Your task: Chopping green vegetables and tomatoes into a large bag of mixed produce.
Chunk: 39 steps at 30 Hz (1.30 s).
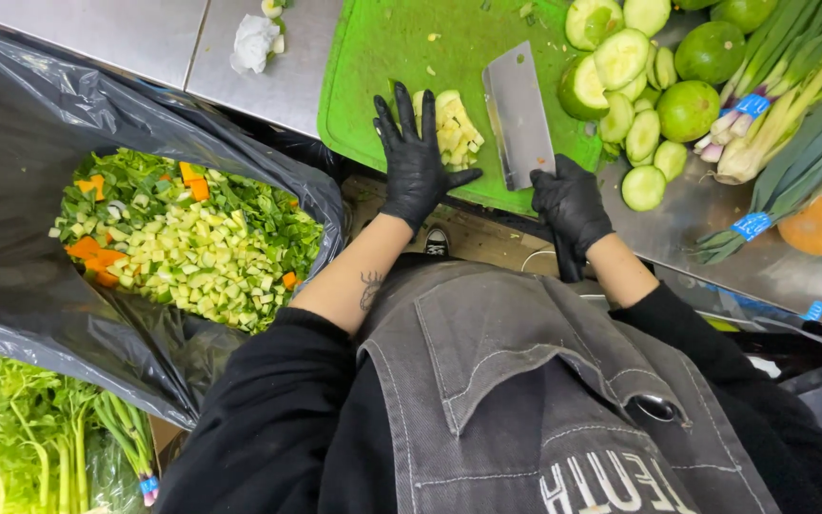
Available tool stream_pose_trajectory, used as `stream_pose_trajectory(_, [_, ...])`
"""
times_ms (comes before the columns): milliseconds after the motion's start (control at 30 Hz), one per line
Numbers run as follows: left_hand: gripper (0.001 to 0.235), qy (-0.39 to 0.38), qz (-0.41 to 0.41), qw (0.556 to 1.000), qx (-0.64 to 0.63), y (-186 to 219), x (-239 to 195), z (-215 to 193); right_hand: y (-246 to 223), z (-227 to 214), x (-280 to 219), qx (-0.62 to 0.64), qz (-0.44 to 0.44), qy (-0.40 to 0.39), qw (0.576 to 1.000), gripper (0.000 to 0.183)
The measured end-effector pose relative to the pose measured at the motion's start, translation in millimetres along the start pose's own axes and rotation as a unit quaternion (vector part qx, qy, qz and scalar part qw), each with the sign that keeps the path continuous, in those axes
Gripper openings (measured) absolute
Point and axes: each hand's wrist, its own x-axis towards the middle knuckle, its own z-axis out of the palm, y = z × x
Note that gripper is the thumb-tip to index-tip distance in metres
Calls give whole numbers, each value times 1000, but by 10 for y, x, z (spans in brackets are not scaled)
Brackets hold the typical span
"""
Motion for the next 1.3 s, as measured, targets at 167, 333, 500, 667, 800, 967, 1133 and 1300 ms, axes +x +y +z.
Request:
stream_pose_trajectory(167, [147, -48, -86, 995, 27, 107, 248, -118, -34, 232, 51, 143, 106, -38, 983, 14])
stream_pose_trajectory(333, [136, -31, -93, 995, 31, 95, 397, 23, -220, 489, 137, 197, 125, -56, 971, 15])
stream_pose_trajectory(500, [119, 9, -107, 994, 2, 44, 428, 240, -370, 757, 258, 204, 118, -66, 970, 14])
stream_pose_trajectory(667, [91, 107, -90, 989, -53, 40, 427, 320, -386, 923, 358, 224, 116, -73, 965, 13])
stream_pose_trajectory(800, [88, 141, -83, 982, -90, 0, 433, 326, -382, 954, 361, 235, 95, -83, 964, 13])
stream_pose_trajectory(967, [86, 193, -73, 963, -174, -1, 383, 111, -451, 1003, 303, 242, 28, -102, 965, 13])
stream_pose_trajectory(1133, [88, 257, -69, 952, -153, -66, 361, -683, -1004, 1135, 244, 290, -5, -150, 945, 16])
stream_pose_trajectory(1300, [92, 352, -88, 932, -23, -452, -205, -1596, -1670, 1524, -11, 290, -132, -271, 908, 26])
